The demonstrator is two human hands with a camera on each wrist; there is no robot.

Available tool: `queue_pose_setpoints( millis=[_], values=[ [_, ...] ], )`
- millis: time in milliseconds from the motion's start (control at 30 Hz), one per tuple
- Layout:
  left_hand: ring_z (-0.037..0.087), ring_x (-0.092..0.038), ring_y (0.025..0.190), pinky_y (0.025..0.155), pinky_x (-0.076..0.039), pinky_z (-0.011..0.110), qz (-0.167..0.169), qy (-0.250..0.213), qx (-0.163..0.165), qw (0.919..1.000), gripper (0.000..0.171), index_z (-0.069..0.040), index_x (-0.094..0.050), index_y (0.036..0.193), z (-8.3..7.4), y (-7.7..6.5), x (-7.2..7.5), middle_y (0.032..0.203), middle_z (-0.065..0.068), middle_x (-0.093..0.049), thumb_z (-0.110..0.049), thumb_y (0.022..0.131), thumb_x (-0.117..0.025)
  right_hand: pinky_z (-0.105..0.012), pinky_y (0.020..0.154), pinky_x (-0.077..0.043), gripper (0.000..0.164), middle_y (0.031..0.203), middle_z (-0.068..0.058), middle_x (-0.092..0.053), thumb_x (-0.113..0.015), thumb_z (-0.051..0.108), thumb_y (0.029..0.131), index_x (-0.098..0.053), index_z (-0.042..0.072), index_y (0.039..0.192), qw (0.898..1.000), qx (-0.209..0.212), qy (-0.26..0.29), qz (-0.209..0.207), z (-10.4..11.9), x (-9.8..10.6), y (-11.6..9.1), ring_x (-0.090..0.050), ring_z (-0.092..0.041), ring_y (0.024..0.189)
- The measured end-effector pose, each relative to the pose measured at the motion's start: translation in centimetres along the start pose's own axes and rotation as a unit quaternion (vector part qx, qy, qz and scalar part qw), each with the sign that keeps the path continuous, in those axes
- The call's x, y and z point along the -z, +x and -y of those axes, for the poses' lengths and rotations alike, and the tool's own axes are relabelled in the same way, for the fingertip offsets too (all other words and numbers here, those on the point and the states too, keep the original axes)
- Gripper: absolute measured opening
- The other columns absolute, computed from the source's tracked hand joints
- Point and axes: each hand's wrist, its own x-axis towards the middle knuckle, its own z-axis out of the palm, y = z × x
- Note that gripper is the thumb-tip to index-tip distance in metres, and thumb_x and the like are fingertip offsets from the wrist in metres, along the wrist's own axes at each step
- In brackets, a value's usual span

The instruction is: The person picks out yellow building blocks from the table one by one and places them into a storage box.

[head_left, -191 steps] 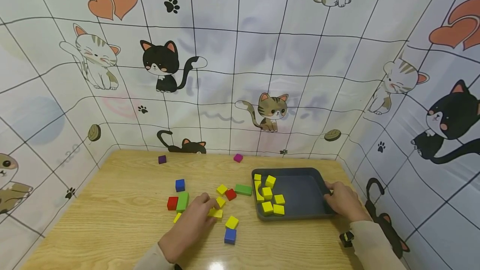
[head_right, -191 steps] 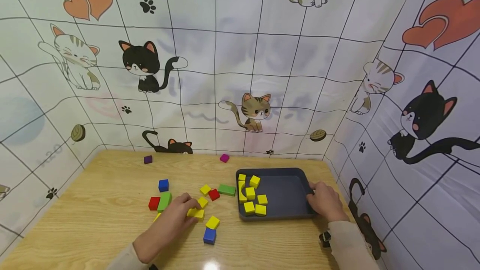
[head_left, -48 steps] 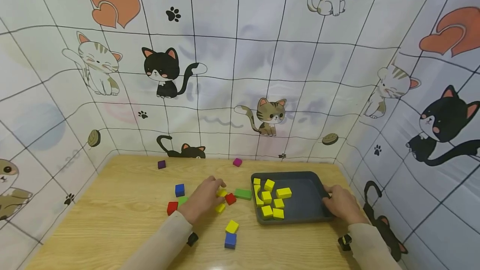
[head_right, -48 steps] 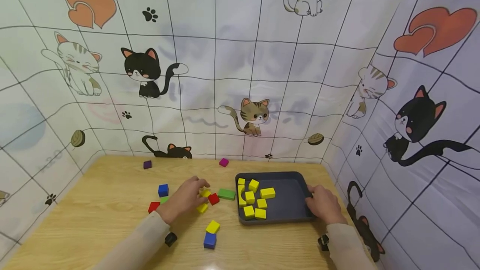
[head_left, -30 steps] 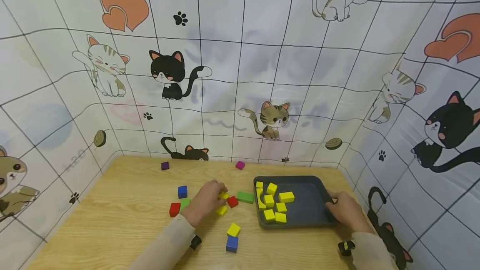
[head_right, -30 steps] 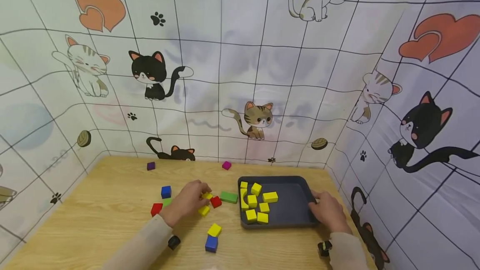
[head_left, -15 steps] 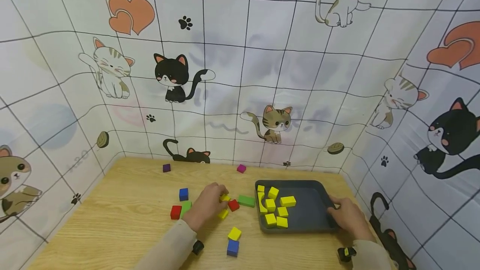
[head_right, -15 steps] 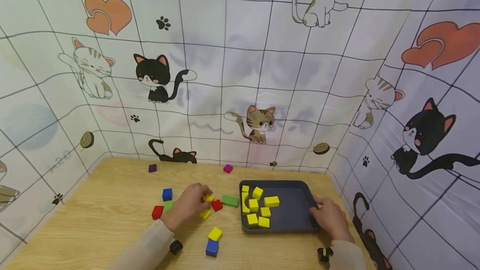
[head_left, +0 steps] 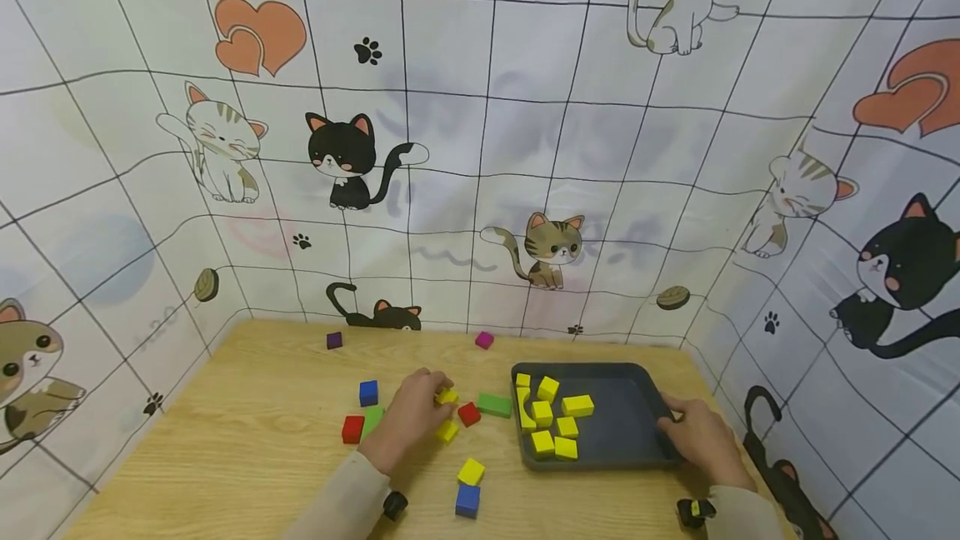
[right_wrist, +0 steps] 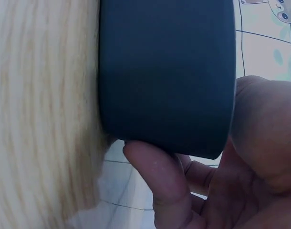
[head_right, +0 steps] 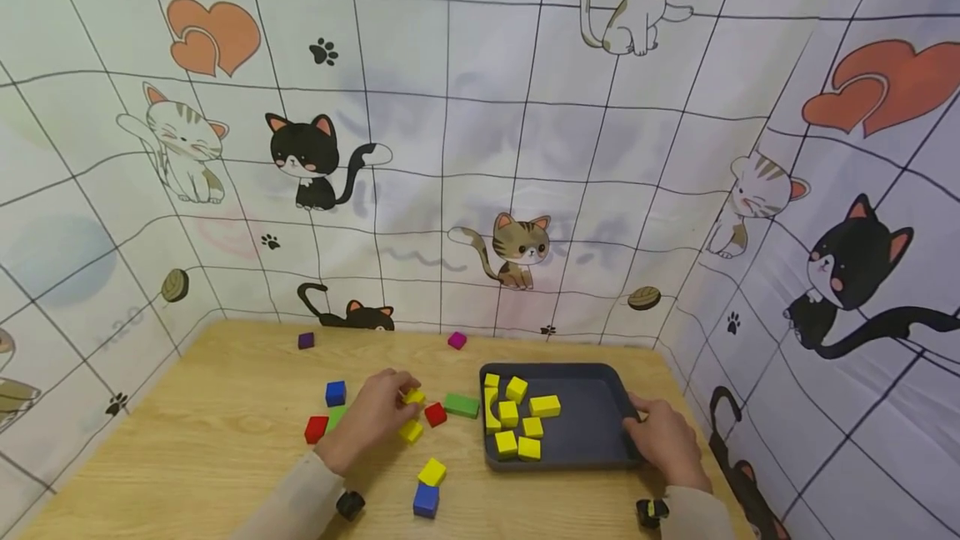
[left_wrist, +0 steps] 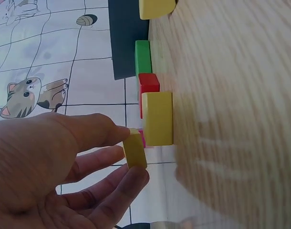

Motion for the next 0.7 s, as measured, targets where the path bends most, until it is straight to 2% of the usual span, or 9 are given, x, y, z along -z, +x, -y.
queue_pose_setpoints(
  millis=[167, 333, 433, 500, 600, 700],
  values=[
    [0.015, -0.056, 0.084, 0.072, -0.054, 0.023, 0.001, 0.003, 0.007, 1.0000, 0.031, -0.006, -0.070, 0.116, -0.2, 0.0, 0.0, 0.101, 0.005, -0.060, -0.015, 0.088, -0.078, -0.040, 0.057, -0.042, 0.057, 0.121, -0.027, -0.064, -0.067, 0.030, 0.095, -0.050, 0.011, 0.147, 1.000, -0.003, 0.004, 0.004, 0.0, 0.0, -0.1, -0.064, -0.026, 0.080],
    [0.015, -0.055, 0.083, 0.070, -0.053, 0.022, -0.005, 0.007, 0.012, 0.9999, 0.030, -0.008, -0.070, 0.117, -0.8, 0.0, 0.2, 0.102, 0.004, -0.059, -0.015, 0.088, -0.077, -0.037, 0.051, -0.039, 0.057, 0.124, -0.031, -0.061, -0.066, 0.027, 0.095, -0.049, 0.011, 0.147, 1.000, -0.003, 0.019, 0.003, 0.2, 0.1, -0.1, -0.056, -0.022, 0.065],
    [0.015, -0.054, 0.083, 0.071, -0.054, 0.022, -0.005, 0.012, 0.017, 0.9998, 0.030, -0.010, -0.069, 0.118, -1.6, 0.4, 0.5, 0.104, 0.003, -0.059, -0.016, 0.089, -0.076, -0.037, 0.051, -0.038, 0.057, 0.124, -0.031, -0.061, -0.066, 0.026, 0.095, -0.049, 0.011, 0.147, 1.000, -0.002, 0.023, 0.003, 0.2, 0.2, 0.0, -0.055, -0.021, 0.063],
    [0.015, -0.054, 0.083, 0.071, -0.054, 0.022, -0.001, 0.012, 0.016, 0.9998, 0.031, -0.010, -0.069, 0.118, -2.3, 0.6, 0.6, 0.105, 0.004, -0.059, -0.016, 0.089, -0.076, -0.038, 0.053, -0.039, 0.057, 0.123, -0.030, -0.062, -0.067, 0.026, 0.095, -0.050, 0.011, 0.147, 1.000, 0.000, 0.024, 0.004, 0.2, 0.2, 0.0, -0.058, -0.022, 0.067],
    [0.015, -0.054, 0.083, 0.071, -0.054, 0.022, 0.006, 0.013, 0.005, 0.9999, 0.032, -0.010, -0.068, 0.118, -3.6, 1.0, 0.5, 0.106, 0.004, -0.058, -0.016, 0.089, -0.077, -0.045, 0.060, -0.045, 0.057, 0.120, -0.028, -0.064, -0.068, 0.026, 0.094, -0.051, 0.011, 0.146, 1.000, 0.003, 0.019, 0.002, 0.2, 0.3, 0.1, -0.065, -0.031, 0.080],
    [0.014, -0.055, 0.084, 0.070, -0.053, 0.020, 0.011, 0.015, -0.020, 0.9996, 0.031, -0.011, -0.068, 0.119, -5.0, 1.5, -0.1, 0.105, 0.004, -0.057, -0.015, 0.089, -0.076, -0.053, 0.068, -0.048, 0.056, 0.117, -0.026, -0.066, -0.069, 0.027, 0.094, -0.052, 0.010, 0.145, 1.000, 0.004, 0.014, 0.004, 0.1, 0.3, 0.2, -0.066, -0.040, 0.094]
  ],
)
